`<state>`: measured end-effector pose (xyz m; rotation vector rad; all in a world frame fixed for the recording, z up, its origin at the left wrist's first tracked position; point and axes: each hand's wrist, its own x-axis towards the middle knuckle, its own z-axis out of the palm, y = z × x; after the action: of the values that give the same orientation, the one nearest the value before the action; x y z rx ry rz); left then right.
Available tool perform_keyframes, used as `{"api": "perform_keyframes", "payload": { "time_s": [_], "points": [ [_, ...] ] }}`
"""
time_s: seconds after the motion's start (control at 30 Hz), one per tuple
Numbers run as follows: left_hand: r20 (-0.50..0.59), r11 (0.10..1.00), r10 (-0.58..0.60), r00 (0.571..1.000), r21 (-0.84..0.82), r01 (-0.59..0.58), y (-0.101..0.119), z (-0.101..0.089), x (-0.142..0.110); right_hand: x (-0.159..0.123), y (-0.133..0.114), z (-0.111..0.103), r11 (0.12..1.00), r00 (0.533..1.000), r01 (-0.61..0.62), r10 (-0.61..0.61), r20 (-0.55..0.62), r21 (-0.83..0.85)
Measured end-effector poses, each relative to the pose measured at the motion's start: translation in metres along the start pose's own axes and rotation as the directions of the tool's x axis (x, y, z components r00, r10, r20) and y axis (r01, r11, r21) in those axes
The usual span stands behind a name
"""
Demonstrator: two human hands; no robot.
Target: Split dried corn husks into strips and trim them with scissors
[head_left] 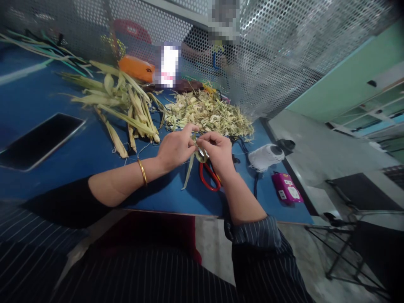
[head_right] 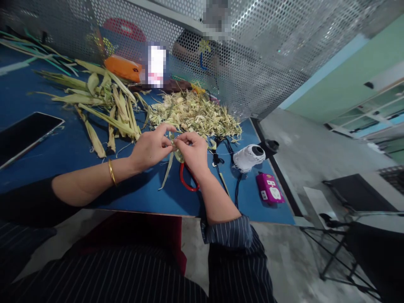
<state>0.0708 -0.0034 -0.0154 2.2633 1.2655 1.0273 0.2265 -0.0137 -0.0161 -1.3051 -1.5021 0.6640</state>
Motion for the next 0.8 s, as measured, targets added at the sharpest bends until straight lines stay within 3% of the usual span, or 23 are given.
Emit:
{"api": "perform_keyframes", "payload": {
  "time_s": [0.1, 0.17, 0.33, 0.47, 0.6, 0.8],
  "points": [
    [0.056, 0.993, -0.049, 0.997, -0.105, 0.054, 0.0, -0.001, 0.001, 0.001, 0.0, -0.001, 0.997, 0.999, -0.028, 0.031, -0.04, 0.066],
    [0.149, 0.97, -0.082, 0.985, -0.217, 0.113, -0.002, -0.001, 0.003, 0.001, 0.0, -0.001, 0.995, 0.998, -0.031, 0.036, -0.051, 0.095],
    [0.394, 0.837, -0.122, 0.911, -0.453, 0.308, -0.005, 0.0, 0.005, 0.002, 0.0, -0.002, 0.996, 0.998, -0.011, 0.016, -0.059, 0.088],
    [0.497, 0.788, -0.098, 0.862, -0.49, 0.372, -0.004, -0.002, 0.005, 0.006, 0.003, -0.004, 0.999, 0.997, -0.007, 0.011, -0.081, 0.05],
    [0.581, 0.748, -0.115, 0.806, -0.483, 0.455, -0.001, -0.005, 0.005, 0.017, 0.01, -0.012, 0.998, 0.974, -0.023, 0.037, -0.225, 0.062],
    [0.63, 0.651, -0.094, 0.771, -0.547, 0.526, 0.0, -0.013, 0.007, 0.032, 0.027, -0.022, 0.949, 0.924, -0.115, 0.21, -0.318, 0.293]
  ]
}}
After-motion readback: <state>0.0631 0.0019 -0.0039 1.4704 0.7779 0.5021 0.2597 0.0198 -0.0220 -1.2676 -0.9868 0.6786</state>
